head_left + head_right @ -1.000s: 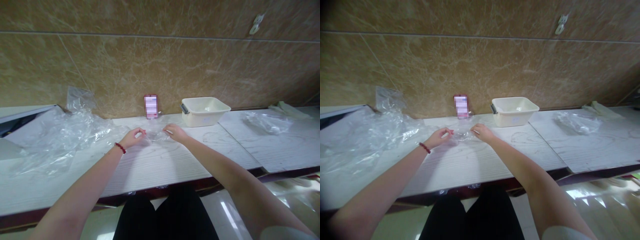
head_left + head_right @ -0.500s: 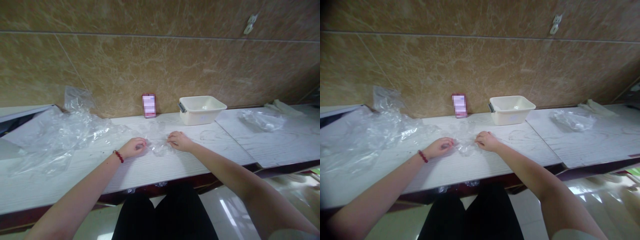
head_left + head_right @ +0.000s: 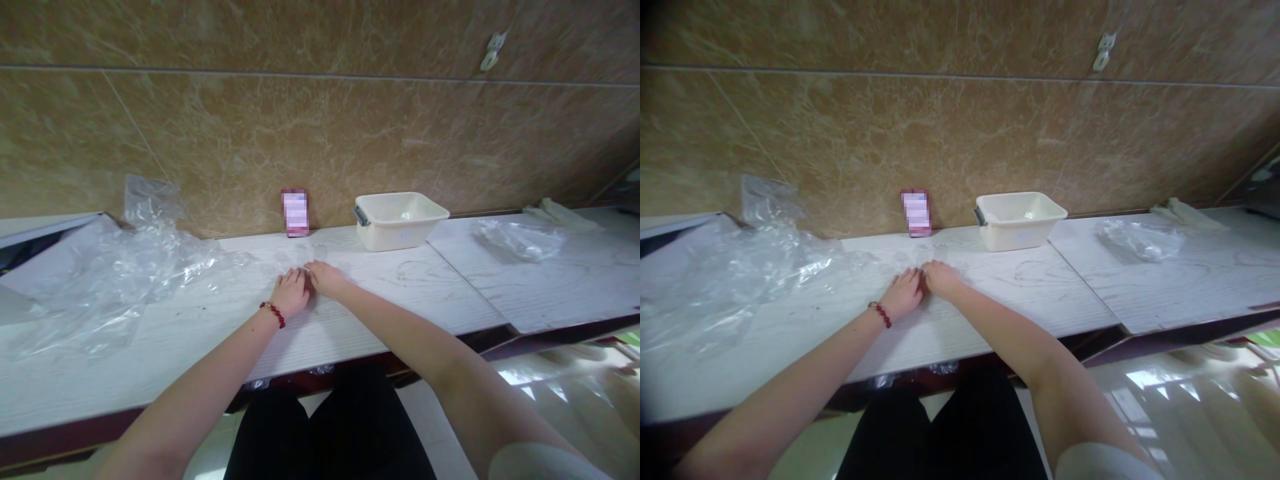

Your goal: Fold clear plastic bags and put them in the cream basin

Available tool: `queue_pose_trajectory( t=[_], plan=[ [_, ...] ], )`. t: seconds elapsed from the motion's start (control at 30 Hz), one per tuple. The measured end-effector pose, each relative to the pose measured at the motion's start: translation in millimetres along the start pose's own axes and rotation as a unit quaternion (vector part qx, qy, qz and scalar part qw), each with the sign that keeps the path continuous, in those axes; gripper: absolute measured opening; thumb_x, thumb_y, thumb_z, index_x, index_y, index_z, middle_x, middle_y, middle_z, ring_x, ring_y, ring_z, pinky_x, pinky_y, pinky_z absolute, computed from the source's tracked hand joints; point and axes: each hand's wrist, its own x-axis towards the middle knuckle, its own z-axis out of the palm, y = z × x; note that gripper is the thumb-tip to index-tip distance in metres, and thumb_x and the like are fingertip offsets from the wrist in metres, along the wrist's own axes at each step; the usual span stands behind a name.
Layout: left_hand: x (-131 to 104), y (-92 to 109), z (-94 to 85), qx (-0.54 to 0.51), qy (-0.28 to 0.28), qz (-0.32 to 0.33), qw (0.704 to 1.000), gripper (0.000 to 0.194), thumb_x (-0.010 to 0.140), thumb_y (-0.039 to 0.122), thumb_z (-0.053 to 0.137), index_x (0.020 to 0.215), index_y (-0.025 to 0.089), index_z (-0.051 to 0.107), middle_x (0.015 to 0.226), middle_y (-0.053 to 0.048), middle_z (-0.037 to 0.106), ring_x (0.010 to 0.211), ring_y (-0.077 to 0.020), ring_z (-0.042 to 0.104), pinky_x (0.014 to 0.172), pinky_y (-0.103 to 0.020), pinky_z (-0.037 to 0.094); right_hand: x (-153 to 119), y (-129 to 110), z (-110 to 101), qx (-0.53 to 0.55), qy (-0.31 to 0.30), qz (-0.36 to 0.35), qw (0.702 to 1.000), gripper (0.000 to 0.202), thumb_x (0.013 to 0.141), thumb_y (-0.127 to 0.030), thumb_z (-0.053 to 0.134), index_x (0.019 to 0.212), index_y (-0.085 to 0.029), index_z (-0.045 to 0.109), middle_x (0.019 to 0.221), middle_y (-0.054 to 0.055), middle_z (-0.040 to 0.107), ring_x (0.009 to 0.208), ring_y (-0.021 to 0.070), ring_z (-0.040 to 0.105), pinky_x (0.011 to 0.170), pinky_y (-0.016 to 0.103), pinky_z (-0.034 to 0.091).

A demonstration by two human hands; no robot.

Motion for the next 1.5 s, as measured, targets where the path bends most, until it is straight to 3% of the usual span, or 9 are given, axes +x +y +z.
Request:
queue_pose_trajectory(
  t=[0.13,0.33,0.53,0.67,0.8,0.9,1.0,1.1,1.5],
  plan=[
    [0.0,-2.2,14.0,0.028,-0.027,-0.035,0.999,0.056,0.08,0.039,0.026,0.128,0.011,0.027,0.136,-0.011,0.025,0.125,-0.0257,0.018,0.098,-0.048,0.016,-5.1,-2.2,15.5,-0.041,-0.028,0.03,0.998,0.043,0.082,-0.02,0.029,0.124,-0.012,0.036,0.131,0.008,0.035,0.121,0.0186,0.028,0.099,0.036,0.021],
    [2.5,-32.8,9.8,0.032,-0.051,-0.028,0.998,0.072,0.074,0.063,0.017,0.132,0.02,0.019,0.139,-0.009,0.017,0.127,-0.0251,0.012,0.098,-0.049,0.01,-11.2,14.2,11.8,-0.071,-0.033,0.065,0.995,0.056,0.083,-0.046,0.021,0.131,-0.018,0.026,0.137,0.005,0.021,0.125,0.0213,0.017,0.1,0.042,0.012],
    [7.6,-61.6,3.9,0.031,-0.067,-0.033,0.997,0.073,0.073,0.065,0.016,0.132,0.023,0.017,0.14,-0.007,0.015,0.127,-0.0251,0.012,0.099,-0.048,0.01,-6.8,37.1,6.8,-0.088,-0.065,0.132,0.985,0.064,0.079,-0.059,0.01,0.133,-0.025,0.016,0.14,0.003,0.012,0.127,0.0235,0.009,0.099,0.047,0.008],
    [17.4,-73.8,1.7,0.026,-0.058,-0.078,0.995,0.068,0.078,0.056,0.019,0.13,0.014,0.024,0.138,-0.013,0.021,0.126,-0.0274,0.016,0.098,-0.045,0.016,-0.8,42.9,1.6,-0.078,-0.072,0.186,0.977,0.066,0.08,-0.057,0.011,0.134,-0.02,0.016,0.14,0.006,0.011,0.127,0.0252,0.008,0.097,0.051,0.007],
    [27.8,-57.1,-3.6,0.019,-0.01,-0.087,0.996,0.054,0.084,0.039,0.019,0.126,0.008,0.031,0.133,-0.016,0.029,0.124,-0.027,0.021,0.097,-0.045,0.02,13.2,35.5,-2.0,-0.075,-0.031,0.189,0.979,0.063,0.083,-0.05,0.015,0.132,-0.011,0.023,0.138,0.011,0.014,0.127,0.0272,0.008,0.098,0.052,0.007],
    [28.9,-26.6,-4.5,0.014,0.004,-0.065,0.998,0.051,0.084,0.036,0.018,0.126,0.01,0.031,0.133,-0.015,0.03,0.124,-0.0263,0.021,0.098,-0.047,0.016,29.3,25.8,0.9,-0.062,-0.008,0.057,0.996,0.053,0.085,-0.038,0.02,0.13,-0.011,0.026,0.137,0.01,0.021,0.126,0.0219,0.013,0.101,0.043,0.011],
    [19.9,3.1,1.1,0.014,-0.048,-0.069,0.996,0.054,0.083,0.039,0.021,0.125,0.006,0.031,0.133,-0.018,0.029,0.123,-0.0283,0.021,0.097,-0.048,0.016,44.2,20.3,7.2,-0.036,-0.054,-0.073,0.995,0.046,0.086,-0.029,0.021,0.128,-0.013,0.031,0.135,0.006,0.026,0.125,0.0189,0.019,0.1,0.039,0.017],
    [2.8,19.7,9.4,0.016,-0.043,-0.054,0.997,0.063,0.081,0.047,0.021,0.128,0.005,0.025,0.135,-0.02,0.023,0.124,-0.0306,0.019,0.097,-0.049,0.015,53.0,23.1,11.9,-0.028,-0.101,-0.121,0.987,0.044,0.086,-0.029,0.021,0.127,-0.019,0.033,0.135,0.003,0.028,0.124,0.0193,0.021,0.099,0.043,0.018],
    [-44.0,11.3,6.8,0.013,-0.02,-0.009,1.0,0.067,0.077,0.058,0.019,0.131,0.018,0.022,0.137,-0.014,0.021,0.126,-0.0301,0.013,0.098,-0.05,0.01,68.3,39.6,13.0,-0.051,-0.109,-0.003,0.993,0.054,0.082,-0.053,0.018,0.131,-0.031,0.019,0.139,0.0,0.014,0.127,0.0216,0.012,0.099,0.049,0.007]
  ],
)
